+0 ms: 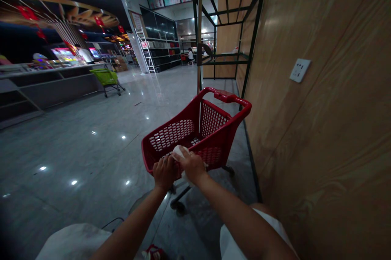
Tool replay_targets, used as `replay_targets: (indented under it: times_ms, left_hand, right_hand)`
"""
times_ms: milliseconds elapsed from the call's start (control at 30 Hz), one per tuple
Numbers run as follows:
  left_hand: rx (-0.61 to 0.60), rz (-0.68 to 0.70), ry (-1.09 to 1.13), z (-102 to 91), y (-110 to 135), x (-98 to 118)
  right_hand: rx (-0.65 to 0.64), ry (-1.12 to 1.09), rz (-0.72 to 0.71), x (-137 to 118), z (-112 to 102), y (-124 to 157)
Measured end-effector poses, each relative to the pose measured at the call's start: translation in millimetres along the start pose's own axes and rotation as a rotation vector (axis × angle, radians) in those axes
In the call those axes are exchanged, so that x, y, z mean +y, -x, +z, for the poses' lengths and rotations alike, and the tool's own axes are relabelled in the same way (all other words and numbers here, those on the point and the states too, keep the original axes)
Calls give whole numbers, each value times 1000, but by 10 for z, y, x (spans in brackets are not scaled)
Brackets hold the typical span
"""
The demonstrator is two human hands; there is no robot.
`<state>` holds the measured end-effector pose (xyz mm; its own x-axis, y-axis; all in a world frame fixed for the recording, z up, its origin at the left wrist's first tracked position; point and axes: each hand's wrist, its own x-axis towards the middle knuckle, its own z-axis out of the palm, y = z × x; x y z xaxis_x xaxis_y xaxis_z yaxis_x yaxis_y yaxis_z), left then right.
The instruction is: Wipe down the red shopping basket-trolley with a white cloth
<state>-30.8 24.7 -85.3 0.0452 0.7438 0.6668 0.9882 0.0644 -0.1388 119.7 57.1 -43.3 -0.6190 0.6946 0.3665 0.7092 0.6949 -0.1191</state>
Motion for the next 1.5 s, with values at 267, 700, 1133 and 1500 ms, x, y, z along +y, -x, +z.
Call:
replay_targets:
  times_ms: [267,700,1133,1500]
  left_hand:
    - [36,-38,39,46,-8,87]
    - [-23,-30,58,11,8,35]
    - [-56,-101,101,2,-23,198]
    - [-71,-51,89,-35,-3,139]
  right_hand:
    - [335,89,501,1186,-499,75]
    - [-33,130,-4,115,46,78]
    - [200,-107,189,333,-9,52]
    - [160,92,325,791,-304,88]
